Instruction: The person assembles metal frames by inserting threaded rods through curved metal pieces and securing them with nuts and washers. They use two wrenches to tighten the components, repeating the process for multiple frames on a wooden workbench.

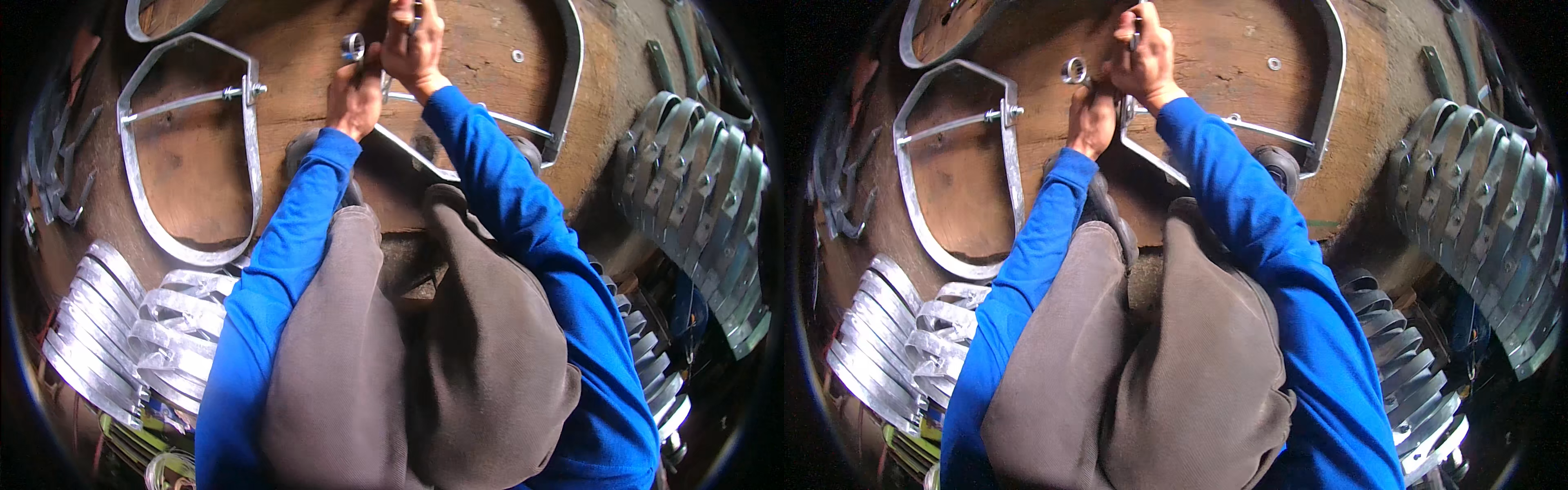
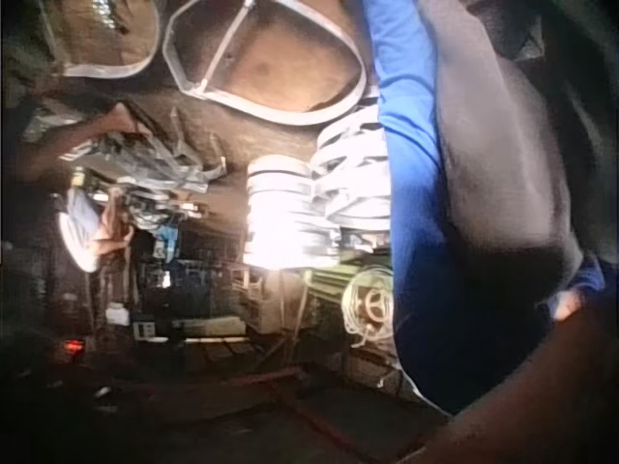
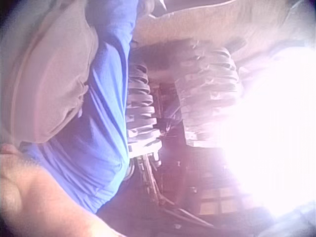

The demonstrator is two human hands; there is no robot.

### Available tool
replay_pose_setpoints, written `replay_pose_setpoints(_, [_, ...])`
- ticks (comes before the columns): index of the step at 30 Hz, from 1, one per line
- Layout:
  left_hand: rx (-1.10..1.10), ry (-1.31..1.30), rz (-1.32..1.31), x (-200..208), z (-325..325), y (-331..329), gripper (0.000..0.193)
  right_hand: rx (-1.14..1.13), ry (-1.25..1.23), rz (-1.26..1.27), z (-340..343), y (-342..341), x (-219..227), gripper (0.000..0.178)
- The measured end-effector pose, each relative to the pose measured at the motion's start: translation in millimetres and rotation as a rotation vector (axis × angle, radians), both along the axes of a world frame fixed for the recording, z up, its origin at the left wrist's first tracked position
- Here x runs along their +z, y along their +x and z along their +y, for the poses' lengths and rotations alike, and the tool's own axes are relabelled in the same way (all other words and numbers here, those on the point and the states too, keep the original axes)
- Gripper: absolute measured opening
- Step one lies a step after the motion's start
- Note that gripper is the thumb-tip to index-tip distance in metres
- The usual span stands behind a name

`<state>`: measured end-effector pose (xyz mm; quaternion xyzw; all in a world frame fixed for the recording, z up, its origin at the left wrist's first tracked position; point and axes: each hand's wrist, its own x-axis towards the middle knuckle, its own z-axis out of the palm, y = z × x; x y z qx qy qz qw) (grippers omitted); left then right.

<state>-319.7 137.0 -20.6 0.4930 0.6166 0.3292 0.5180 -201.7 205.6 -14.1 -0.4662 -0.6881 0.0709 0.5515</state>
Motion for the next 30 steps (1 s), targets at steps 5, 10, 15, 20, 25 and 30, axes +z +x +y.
replay_pose_setpoints(5, [0.034, 0.084, -0.07, 9, -10, -9, 0.059, 0.082, -0.179, 0.324, -15, -12, 16, 0.02])
replay_pose_setpoints(10, [0.056, -0.065, -0.42, 2, 11, -23, 0.048, 0.08, -0.416, 0.352, -50, 28, 52, 0.014])
replay_pose_setpoints(15, [0.028, 0.07, 0.069, 33, 57, -37, 0.055, -0.067, -0.56, 0.672, -55, 100, 85, 0.014])
replay_pose_setpoints(20, [-0.466, 0.15, 0.613, 79, 106, 67, 0.056, 0.079, -0.692, 0.859, -47, 194, 54, 0.027])
replay_pose_setpoints(25, [-0.513, 0.185, 0.762, 48, 133, 142, 0.057, -0.088, -0.843, 0.589, -37, 247, 10, 0.069])
replay_pose_setpoints(30, [-0.599, 0.62, 0.724, 21, 59, 127, 0.038, -0.194, -0.77, 0.014, -101, 248, 19, 0.053])
